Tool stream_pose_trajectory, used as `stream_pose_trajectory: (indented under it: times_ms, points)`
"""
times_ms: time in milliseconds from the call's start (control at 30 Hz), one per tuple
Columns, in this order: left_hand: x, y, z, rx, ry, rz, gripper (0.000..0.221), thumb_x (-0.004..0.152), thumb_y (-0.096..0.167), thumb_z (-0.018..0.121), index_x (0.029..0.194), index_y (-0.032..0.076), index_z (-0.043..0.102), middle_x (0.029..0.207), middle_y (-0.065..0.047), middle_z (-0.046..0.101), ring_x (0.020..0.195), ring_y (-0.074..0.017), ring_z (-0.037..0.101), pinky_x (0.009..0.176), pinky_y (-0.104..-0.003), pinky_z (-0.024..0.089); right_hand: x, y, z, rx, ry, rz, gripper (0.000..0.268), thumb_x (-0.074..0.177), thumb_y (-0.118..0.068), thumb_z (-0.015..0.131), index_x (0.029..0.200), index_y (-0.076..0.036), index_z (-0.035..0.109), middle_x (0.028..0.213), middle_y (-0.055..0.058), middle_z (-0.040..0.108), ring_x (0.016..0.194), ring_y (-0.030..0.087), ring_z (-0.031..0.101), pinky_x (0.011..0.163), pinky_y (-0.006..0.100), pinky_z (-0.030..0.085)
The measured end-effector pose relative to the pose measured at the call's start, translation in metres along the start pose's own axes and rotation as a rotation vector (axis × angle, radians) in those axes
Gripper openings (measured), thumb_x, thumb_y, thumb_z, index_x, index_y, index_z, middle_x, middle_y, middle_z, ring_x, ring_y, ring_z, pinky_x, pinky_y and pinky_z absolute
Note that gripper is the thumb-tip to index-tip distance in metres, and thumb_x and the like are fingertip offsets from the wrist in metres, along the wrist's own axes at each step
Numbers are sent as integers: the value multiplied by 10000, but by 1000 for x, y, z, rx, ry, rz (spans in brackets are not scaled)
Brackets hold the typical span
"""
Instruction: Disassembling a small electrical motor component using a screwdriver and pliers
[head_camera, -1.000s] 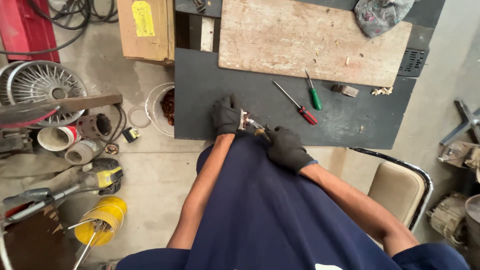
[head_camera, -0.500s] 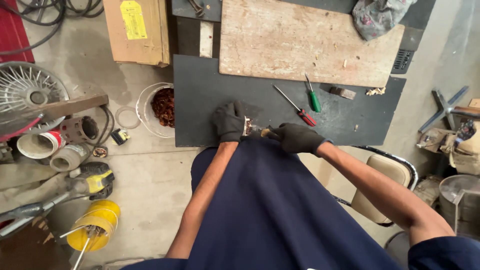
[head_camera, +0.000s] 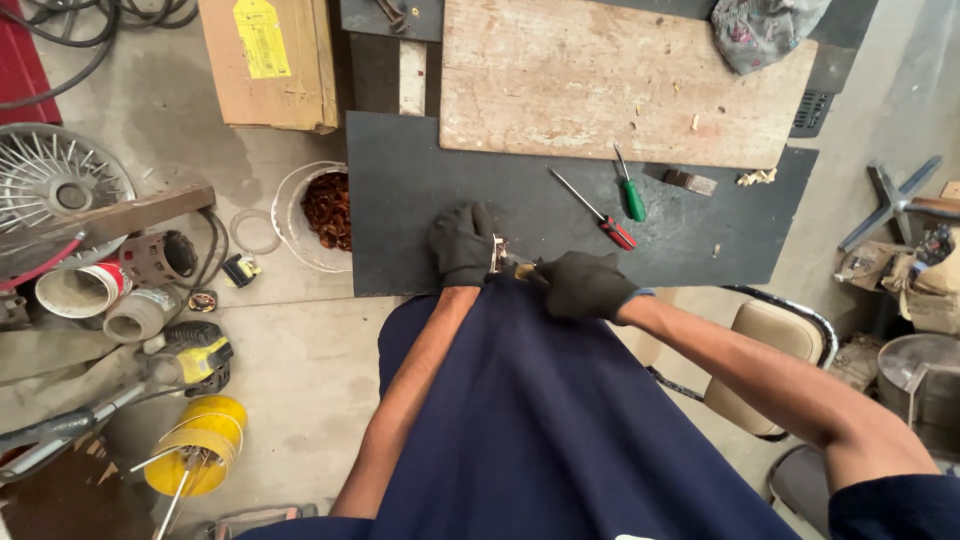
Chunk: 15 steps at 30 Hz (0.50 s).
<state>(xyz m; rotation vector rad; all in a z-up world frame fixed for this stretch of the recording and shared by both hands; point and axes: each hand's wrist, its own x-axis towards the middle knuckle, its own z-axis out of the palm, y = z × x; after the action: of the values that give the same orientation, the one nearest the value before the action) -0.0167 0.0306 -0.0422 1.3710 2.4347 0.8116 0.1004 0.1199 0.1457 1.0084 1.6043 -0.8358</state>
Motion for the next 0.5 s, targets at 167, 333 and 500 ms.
stream_pose_trajectory:
  times_ms: [167,333,500]
  points:
    - [-5,-3,9,46,6,5,428,994,331,553,628,110,571,504,-131,522,468,-333,577,487,-427,484,24,-24,21,163,96,432,278,882,-387,625,1090,-298,787,1003,52,749,980,346,724,776,586,536]
    - [-8,-9,18,82,-1,-5,419,992,349,550,645,116,586,522,-119,525,484,-328,595,491,-419,482,15,-6,13,154,91,240,227,876,-356,659,1052,-297,789,1000,6,774,1023,283,741,819,489,626]
    - [-8,-8,15,78,-15,-20,422,978,325,550,613,117,588,493,-136,528,466,-341,596,486,-428,485,29,18,21,182,71,97,283,901,-400,650,1106,-236,756,1056,57,768,1098,317,713,878,488,614]
